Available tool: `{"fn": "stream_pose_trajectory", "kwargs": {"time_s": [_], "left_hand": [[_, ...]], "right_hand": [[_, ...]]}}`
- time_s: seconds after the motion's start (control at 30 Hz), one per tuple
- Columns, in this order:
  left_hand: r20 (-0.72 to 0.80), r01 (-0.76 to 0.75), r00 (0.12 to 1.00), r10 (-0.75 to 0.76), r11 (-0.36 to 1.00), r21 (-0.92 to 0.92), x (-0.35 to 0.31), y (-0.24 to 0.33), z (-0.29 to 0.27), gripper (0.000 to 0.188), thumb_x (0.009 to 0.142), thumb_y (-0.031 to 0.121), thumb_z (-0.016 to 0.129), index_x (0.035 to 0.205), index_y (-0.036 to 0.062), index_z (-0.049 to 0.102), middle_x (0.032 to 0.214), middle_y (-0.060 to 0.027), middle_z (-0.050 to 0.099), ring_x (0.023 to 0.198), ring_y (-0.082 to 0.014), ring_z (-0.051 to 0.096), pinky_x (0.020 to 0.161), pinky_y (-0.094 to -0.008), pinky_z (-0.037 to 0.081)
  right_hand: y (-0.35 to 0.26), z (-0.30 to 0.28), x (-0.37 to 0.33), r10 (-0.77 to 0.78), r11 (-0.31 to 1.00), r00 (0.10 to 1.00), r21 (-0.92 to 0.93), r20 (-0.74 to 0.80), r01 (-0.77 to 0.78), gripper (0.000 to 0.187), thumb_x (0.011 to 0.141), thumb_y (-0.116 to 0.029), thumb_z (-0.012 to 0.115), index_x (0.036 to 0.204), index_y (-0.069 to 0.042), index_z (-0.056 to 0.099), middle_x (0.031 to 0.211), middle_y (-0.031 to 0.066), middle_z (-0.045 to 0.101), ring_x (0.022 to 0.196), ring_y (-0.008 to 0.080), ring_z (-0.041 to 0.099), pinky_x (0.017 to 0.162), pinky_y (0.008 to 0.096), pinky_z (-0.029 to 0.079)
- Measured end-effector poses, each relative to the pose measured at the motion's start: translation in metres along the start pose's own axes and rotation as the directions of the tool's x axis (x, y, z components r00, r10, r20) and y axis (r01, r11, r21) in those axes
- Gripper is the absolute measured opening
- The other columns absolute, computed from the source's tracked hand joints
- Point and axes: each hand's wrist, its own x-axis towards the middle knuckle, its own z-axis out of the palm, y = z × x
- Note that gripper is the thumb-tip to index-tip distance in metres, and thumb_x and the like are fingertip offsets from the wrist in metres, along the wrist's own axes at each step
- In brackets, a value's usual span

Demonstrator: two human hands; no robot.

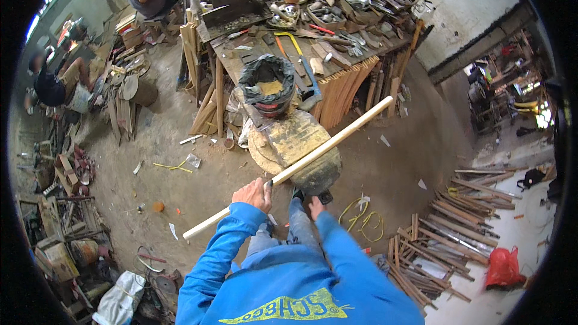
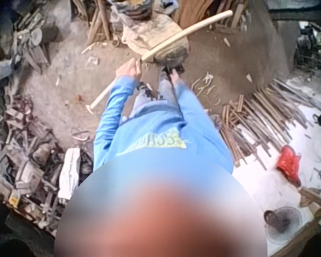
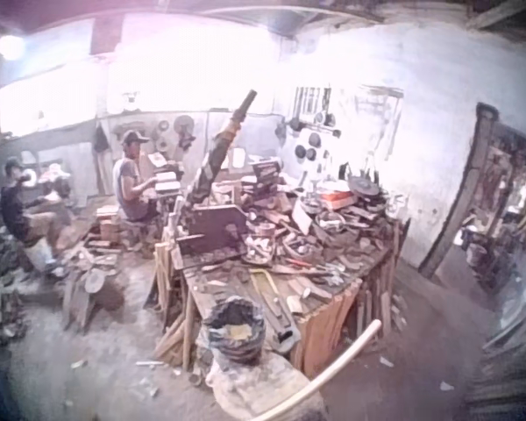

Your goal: The person applies glue from a white bottle to a long wooden dowel held in a bench vise. They rotate the dowel to coat multiple sections, then remove the dowel and place it on a nearby workbench. The person then picks up a bucket and walks across the workshop.

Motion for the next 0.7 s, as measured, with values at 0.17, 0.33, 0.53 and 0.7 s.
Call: {"fn": "stream_pose_trajectory", "kwargs": {"time_s": [0.17, 0.33, 0.53, 0.7], "left_hand": [[-0.041, -0.068, 0.997, 0.066, 0.997, -0.044, -0.008, -0.013, -0.004, 0.024, 0.096, 0.029, 0.046, 0.094, 0.0052, 0.050, 0.081, -0.0200, 0.061, 0.072, -0.0442, 0.059, 0.064, -0.0523, 0.046], [-0.140, -0.346, 0.937, 0.320, 0.791, -0.505, -0.027, -0.025, -0.018, 0.032, 0.098, 0.034, 0.044, 0.098, 0.0025, 0.050, 0.069, -0.0153, 0.055, 0.059, -0.0313, 0.058, 0.056, -0.0403, 0.046], [0.279, 0.024, 0.718, 0.638, 0.378, -0.925, -0.011, -0.002, -0.004, 0.060, 0.101, 0.050, 0.029, 0.093, -0.0006, 0.061, 0.068, -0.0086, 0.061, 0.055, -0.0160, 0.058, 0.052, -0.0312, 0.047], [-0.280, -0.212, 0.959, 0.054, 0.792, -0.573, -0.016, 0.011, 0.004, 0.025, 0.094, 0.025, 0.058, 0.107, 0.0055, 0.065, 0.085, -0.0150, 0.066, 0.071, -0.0297, 0.064, 0.065, -0.0383, 0.050]], "right_hand": [[-0.034, 0.056, -0.031, 0.125, -0.028, 0.992, 0.999, 0.031, -0.027, 0.047, 0.090, -0.024, 0.052, 0.134, -0.007, 0.042, 0.127, 0.0149, 0.054, 0.119, 0.0286, 0.051, 0.102, 0.0440, 0.041], [-0.112, 0.010, -0.110, 0.591, -0.126, 0.770, 0.970, 0.242, -0.209, 0.036, 0.092, -0.021, 0.049, 0.121, 0.001, 0.046, 0.109, 0.0160, 0.059, 0.109, 0.0286, 0.055, 0.095, 0.0420, 0.044], [-0.080, -0.092, -0.082, 0.543, 0.563, 0.458, 0.709, -0.704, 0.424, 0.031, 0.096, -0.025, 0.044, 0.106, 0.004, 0.051, 0.108, 0.0203, 0.052, 0.097, 0.0282, 0.048, 0.088, 0.0381, 0.041], [-0.032, -0.164, -0.045, 0.385, 0.022, 0.870, 0.945, -0.309, 0.326, 0.029, 0.095, -0.030, 0.049, 0.112, -0.008, 0.056, 0.097, 0.0093, 0.060, 0.087, 0.0218, 0.057, 0.077, 0.0359, 0.049]]}}
